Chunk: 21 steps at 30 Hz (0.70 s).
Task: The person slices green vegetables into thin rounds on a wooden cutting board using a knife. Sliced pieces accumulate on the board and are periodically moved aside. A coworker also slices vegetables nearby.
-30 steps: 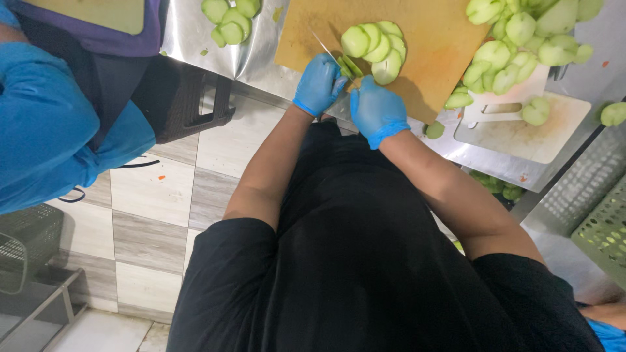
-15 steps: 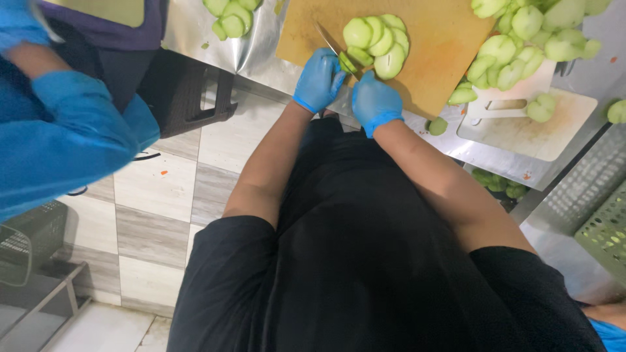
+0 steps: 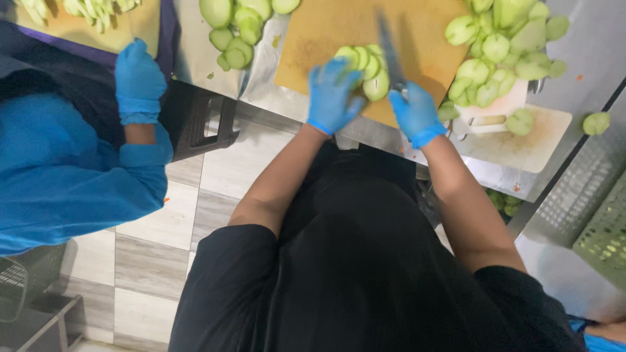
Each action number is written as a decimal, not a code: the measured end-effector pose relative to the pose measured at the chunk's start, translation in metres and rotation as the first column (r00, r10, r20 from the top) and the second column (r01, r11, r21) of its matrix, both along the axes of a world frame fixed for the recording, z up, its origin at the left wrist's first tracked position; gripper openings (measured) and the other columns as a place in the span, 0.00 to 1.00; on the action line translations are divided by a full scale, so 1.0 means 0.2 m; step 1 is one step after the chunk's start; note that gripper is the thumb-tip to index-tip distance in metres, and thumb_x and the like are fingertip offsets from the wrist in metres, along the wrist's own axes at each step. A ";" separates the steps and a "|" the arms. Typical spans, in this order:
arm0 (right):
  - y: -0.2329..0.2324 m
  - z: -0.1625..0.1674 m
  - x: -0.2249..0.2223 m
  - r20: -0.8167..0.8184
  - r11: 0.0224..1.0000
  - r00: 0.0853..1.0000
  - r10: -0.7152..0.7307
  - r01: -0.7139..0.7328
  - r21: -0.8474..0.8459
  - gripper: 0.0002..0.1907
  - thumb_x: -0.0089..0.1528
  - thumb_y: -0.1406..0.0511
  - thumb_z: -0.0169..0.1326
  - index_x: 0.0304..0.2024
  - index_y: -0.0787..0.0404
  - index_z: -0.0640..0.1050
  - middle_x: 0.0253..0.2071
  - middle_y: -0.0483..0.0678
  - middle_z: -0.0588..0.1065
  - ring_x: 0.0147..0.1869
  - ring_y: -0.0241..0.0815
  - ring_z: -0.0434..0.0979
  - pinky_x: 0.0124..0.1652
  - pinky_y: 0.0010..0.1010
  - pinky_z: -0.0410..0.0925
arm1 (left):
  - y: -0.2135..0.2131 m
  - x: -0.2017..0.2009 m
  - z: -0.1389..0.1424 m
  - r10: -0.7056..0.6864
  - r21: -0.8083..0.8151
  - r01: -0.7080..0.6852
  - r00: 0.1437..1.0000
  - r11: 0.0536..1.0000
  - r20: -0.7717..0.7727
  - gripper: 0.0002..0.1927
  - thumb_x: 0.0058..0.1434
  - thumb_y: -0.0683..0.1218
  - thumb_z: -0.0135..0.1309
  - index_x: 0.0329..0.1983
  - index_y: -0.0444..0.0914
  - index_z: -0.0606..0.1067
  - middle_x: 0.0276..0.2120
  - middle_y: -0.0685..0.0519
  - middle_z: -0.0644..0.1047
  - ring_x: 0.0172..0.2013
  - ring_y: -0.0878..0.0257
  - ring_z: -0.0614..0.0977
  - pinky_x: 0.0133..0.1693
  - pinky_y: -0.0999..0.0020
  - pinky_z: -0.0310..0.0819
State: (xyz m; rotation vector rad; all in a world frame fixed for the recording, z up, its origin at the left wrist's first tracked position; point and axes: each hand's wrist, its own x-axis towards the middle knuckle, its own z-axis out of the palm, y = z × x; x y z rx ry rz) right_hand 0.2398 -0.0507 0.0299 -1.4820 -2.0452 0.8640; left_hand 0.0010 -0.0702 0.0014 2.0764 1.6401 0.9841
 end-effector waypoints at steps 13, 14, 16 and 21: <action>-0.01 -0.17 0.20 0.121 0.955 0.963 -0.240 0.257 -0.150 0.14 0.69 0.60 0.57 0.38 0.66 0.76 0.27 0.55 0.75 0.27 0.49 0.76 0.29 0.42 0.68 | 0.48 -0.04 0.09 -0.168 -0.079 0.148 0.897 0.986 -0.409 0.25 0.52 0.56 0.61 0.54 0.49 0.75 0.56 0.48 0.72 0.65 0.46 0.64 0.58 0.25 0.51; 0.00 -0.16 0.20 0.097 0.936 0.962 -0.256 0.271 -0.222 0.14 0.69 0.59 0.57 0.38 0.65 0.76 0.25 0.54 0.75 0.26 0.47 0.76 0.28 0.41 0.68 | 0.52 -0.12 0.08 -0.134 -0.039 0.130 0.902 0.991 -0.410 0.25 0.53 0.56 0.61 0.54 0.48 0.75 0.56 0.49 0.72 0.65 0.47 0.64 0.60 0.25 0.50; 0.00 -0.14 0.20 0.024 0.870 0.945 -0.326 0.310 -0.383 0.14 0.68 0.59 0.56 0.36 0.64 0.75 0.23 0.51 0.72 0.23 0.44 0.74 0.26 0.40 0.67 | 0.56 -0.29 0.07 -0.093 -0.064 0.074 0.912 0.995 -0.400 0.21 0.56 0.54 0.60 0.53 0.47 0.75 0.56 0.50 0.72 0.65 0.49 0.66 0.62 0.25 0.49; 0.02 -0.11 0.22 -0.167 0.730 0.856 -0.489 0.297 -0.616 0.10 0.66 0.60 0.54 0.33 0.58 0.74 0.19 0.42 0.69 0.19 0.35 0.68 0.22 0.33 0.65 | 0.67 -0.55 0.06 0.178 0.007 -0.194 0.885 0.981 -0.431 0.18 0.56 0.51 0.60 0.49 0.44 0.74 0.56 0.47 0.72 0.65 0.43 0.65 0.64 0.26 0.43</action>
